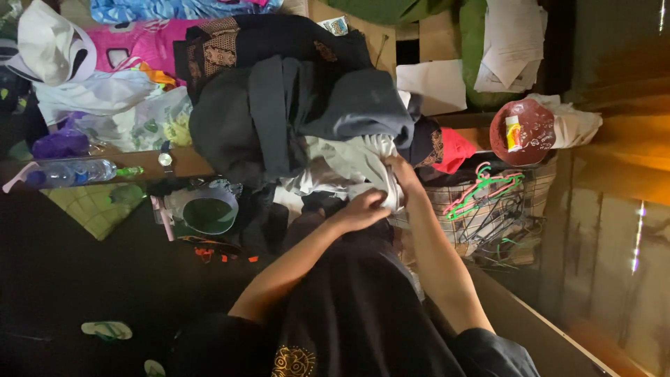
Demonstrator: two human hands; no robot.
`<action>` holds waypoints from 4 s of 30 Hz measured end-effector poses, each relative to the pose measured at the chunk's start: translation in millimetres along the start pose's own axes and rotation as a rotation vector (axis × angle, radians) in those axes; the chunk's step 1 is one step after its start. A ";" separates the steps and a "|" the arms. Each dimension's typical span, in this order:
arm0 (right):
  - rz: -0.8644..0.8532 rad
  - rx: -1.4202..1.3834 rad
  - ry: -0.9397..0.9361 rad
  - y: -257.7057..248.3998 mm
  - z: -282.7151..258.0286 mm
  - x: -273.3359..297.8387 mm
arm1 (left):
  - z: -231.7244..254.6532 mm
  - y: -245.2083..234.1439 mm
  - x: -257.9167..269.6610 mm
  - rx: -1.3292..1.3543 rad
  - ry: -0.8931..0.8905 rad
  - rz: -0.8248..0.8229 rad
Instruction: Hanging clothes on hangers from a pile on the floor
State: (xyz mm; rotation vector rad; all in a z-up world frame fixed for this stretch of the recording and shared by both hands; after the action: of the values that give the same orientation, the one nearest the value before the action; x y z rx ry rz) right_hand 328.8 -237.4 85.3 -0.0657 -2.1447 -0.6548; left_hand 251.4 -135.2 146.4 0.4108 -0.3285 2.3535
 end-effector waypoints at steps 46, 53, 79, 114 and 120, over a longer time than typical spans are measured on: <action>-0.200 -0.467 -0.068 -51.0 3.7 59.4 | 186.1 21.8 82.4 0.399 0.407 -0.674; -0.272 -0.560 -0.154 -92.9 3.0 59.8 | 154.7 -100.5 98.1 0.049 0.461 -0.283; -0.416 -0.116 -0.565 149.1 -111.6 145.6 | 89.5 -154.2 47.6 -0.541 0.071 0.599; -0.036 0.876 -1.469 182.1 -122.5 222.9 | 121.4 -207.5 62.9 -0.584 0.021 0.452; -0.216 0.991 -0.742 215.2 -102.8 181.1 | 130.7 -215.2 76.4 -0.543 0.038 0.649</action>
State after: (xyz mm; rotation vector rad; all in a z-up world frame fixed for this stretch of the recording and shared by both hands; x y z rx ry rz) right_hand 350.6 -134.3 365.6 0.5387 -2.9814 0.4651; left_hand 373.1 19.6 320.9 -0.0182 -1.1939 2.7263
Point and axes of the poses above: each hand's wrist, its own x-axis away from the middle knuckle, its own y-axis out of the palm, z = x × y, the point moved 9 cm from there along -x, towards the middle knuckle, and after that the axes turned 15 degrees about -x, right-handed, at the moved point
